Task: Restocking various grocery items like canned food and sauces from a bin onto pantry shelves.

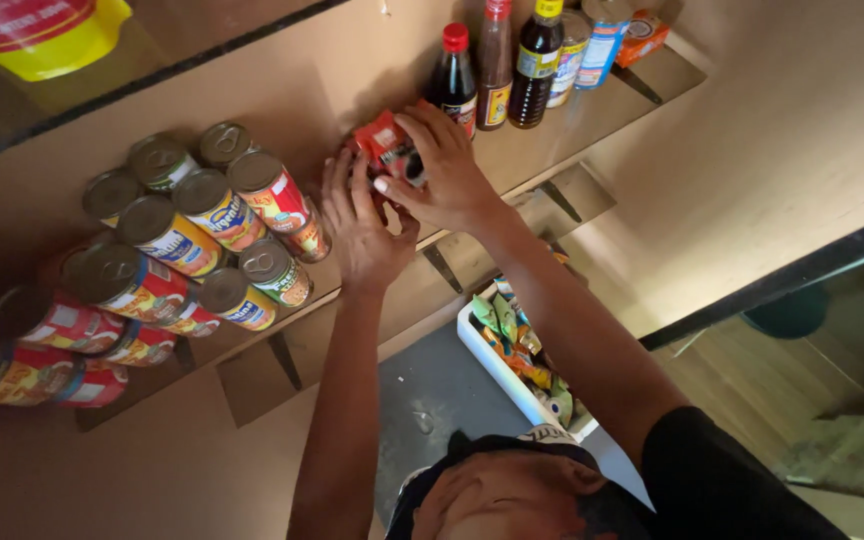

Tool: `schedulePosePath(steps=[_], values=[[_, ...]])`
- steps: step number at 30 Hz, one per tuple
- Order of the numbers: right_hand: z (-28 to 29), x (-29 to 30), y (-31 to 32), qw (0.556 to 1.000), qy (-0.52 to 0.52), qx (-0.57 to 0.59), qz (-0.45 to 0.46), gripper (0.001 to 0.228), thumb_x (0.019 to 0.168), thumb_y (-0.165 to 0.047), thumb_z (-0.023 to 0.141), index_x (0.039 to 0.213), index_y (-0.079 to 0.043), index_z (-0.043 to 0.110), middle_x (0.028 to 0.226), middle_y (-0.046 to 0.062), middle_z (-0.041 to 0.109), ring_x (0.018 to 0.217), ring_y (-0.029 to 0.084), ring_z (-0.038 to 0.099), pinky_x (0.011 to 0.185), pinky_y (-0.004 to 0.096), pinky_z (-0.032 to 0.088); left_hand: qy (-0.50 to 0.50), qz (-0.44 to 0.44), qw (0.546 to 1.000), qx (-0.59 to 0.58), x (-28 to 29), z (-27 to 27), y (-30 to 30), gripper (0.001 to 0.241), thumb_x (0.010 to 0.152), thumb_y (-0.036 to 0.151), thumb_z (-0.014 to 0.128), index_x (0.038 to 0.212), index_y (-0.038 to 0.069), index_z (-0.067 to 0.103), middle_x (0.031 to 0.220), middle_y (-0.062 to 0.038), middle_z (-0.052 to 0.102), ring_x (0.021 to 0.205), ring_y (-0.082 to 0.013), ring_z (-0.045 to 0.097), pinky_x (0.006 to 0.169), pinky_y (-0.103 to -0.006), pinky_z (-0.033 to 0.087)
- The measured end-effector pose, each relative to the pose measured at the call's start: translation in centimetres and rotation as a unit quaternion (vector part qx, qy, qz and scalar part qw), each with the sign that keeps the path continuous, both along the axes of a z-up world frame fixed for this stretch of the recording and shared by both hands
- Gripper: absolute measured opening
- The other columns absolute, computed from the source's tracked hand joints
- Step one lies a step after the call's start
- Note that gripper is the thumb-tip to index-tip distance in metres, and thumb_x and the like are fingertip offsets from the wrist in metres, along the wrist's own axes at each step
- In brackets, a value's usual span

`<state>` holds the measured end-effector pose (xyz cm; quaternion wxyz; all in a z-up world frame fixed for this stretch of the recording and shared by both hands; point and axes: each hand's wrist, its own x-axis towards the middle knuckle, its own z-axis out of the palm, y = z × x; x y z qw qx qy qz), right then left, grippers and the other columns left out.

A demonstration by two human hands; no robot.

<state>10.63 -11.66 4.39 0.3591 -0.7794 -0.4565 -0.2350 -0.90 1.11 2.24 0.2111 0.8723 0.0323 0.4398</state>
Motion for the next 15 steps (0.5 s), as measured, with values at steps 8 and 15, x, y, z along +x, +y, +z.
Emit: schedulePosePath(steps=[8,15], values=[[-1.5,-1.8,-3.2,0.998,0.0,-0.022,0.055,0.078,0.097,-0.042,0.082,0.158,-0.01,0.045,0.169,0.023,0.03,0.158,0.045,0.025,0.129,0.056,0.023,0.052,0.019,0.996,0.073,0.0,-1.3,0.2,0.084,0.079,0.035,0.084,0.151,0.012,0.048,0.159,-0.014,0.037,0.151,-0.0422,0.027,0.124,-0.0702,0.017],[-3.2,-4.9,-4.1,0.996,0.073,0.039,-0.03,0.091,0.071,-0.04,0.094,0.147,-0.013,0.052,0.151,0.016,0.043,0.14,0.04,0.042,0.118,0.052,0.036,0.071,0.078,0.988,0.11,0.3,-1.7,0.2,0.084,0.078,0.039,0.084,0.15,0.011,0.053,0.16,-0.014,0.037,0.15,-0.0412,0.029,0.123,-0.069,0.018]])
